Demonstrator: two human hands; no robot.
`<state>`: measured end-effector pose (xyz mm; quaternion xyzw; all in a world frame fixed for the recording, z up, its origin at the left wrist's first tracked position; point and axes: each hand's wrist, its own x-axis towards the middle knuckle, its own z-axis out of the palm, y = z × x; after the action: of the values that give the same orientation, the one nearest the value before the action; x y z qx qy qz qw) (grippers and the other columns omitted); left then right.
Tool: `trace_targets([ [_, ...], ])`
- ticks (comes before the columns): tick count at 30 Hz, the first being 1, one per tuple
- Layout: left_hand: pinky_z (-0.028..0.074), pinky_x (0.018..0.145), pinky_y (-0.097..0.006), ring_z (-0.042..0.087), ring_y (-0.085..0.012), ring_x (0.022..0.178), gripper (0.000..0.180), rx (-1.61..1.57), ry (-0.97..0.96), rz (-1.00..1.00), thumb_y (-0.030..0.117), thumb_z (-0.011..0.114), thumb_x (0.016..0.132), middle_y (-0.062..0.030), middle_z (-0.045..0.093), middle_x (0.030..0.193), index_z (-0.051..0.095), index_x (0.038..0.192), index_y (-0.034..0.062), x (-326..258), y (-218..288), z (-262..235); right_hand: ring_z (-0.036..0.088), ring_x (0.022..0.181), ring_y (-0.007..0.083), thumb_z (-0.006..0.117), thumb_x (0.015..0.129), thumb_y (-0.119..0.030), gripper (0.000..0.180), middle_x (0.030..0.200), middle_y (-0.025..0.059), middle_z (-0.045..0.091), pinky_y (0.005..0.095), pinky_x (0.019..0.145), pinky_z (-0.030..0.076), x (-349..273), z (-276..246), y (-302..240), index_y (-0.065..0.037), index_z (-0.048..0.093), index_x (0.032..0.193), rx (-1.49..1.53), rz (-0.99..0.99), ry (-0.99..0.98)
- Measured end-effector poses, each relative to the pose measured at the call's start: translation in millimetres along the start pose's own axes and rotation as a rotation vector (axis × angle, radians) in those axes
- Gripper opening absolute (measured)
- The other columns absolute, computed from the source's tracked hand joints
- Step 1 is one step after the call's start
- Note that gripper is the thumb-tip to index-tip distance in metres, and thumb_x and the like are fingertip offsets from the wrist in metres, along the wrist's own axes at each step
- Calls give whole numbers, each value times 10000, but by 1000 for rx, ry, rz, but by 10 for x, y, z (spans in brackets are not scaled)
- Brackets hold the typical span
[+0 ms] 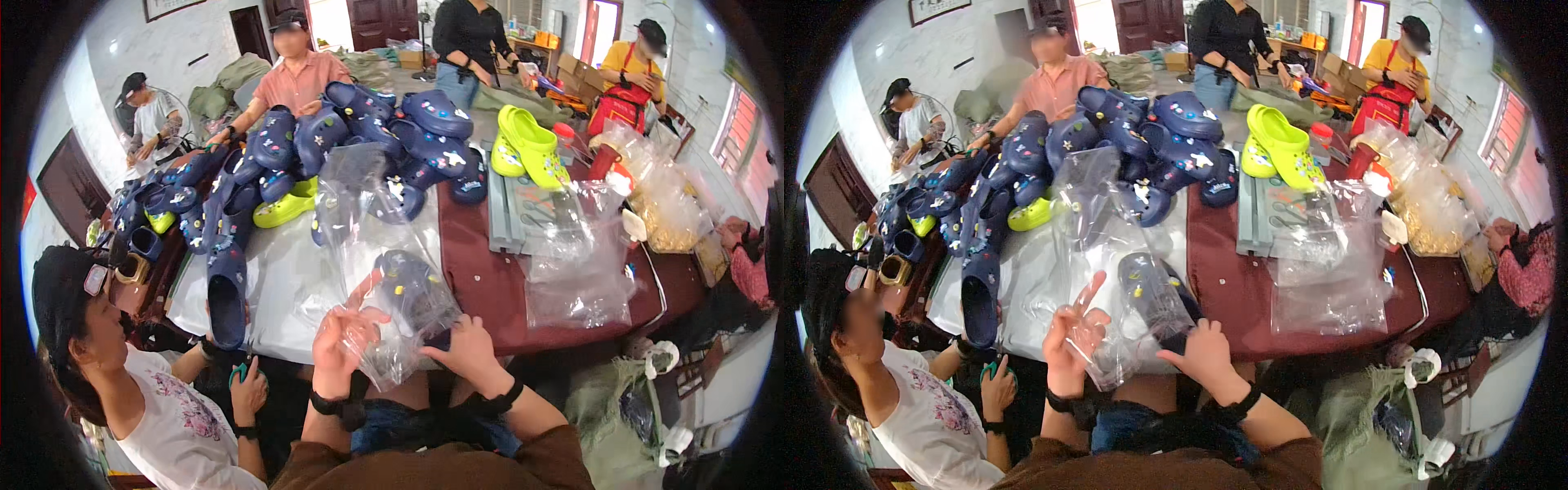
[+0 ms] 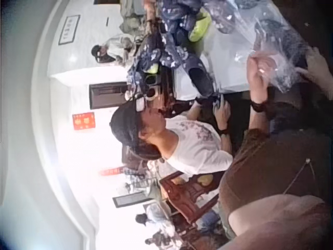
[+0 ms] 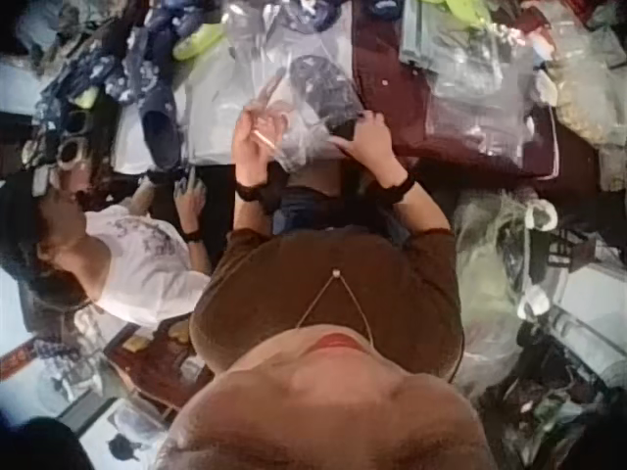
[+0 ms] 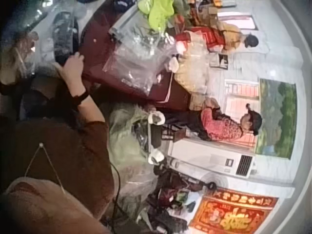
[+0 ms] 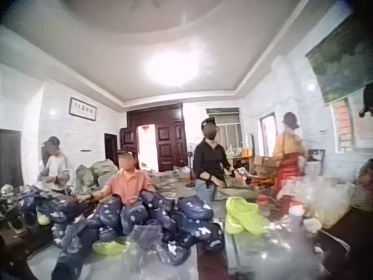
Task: The recorder is bagging decorated clogs into individual plastic bags and then placing those bags into a larger sack.
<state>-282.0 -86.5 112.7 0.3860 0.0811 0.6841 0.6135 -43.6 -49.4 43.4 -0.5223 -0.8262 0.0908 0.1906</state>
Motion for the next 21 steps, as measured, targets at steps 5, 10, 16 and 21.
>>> trace_targets([
  [5, 543, 756, -308, 628, -314, 1153, 341, -22, 72, -75, 414, 608, 984, -222, 278, 1600, 706, 999, 87, 216, -211, 2, 497, 982, 368, 834, 619, -587, 716, 1064, 164, 531, 451, 819, 476, -262, -113, 185, -8, 632, 990, -114, 55, -31],
  [10, 527, 803, -319, 583, -334, 1237, 374, 113, 70, -55, 439, 587, 985, -213, 273, 1608, 720, 1091, 106, 275, -140, -8, 480, 1002, 356, 830, 633, -416, 579, 1076, 156, 511, 462, 839, 455, -291, -59, 238, -31, 590, 993, -65, 60, 88],
  [16, 535, 827, -316, 561, -322, 1268, 365, 56, 116, -43, 436, 593, 981, -198, 278, 1612, 711, 1071, 102, 303, -206, -60, 476, 1034, 359, 800, 652, -386, 563, 1097, 141, 522, 472, 889, 438, -368, -203, 353, -39, 602, 1050, 53, 105, 184],
  [21, 533, 887, -341, 497, -350, 1324, 407, 219, 139, -39, 439, 554, 996, -199, 350, 1576, 695, 1061, 62, 430, -294, 66, 558, 1041, 308, 691, 873, -252, 413, 1121, 147, 596, 413, 945, 437, -669, -356, 673, 2, 582, 1179, 710, 318, 133],
])
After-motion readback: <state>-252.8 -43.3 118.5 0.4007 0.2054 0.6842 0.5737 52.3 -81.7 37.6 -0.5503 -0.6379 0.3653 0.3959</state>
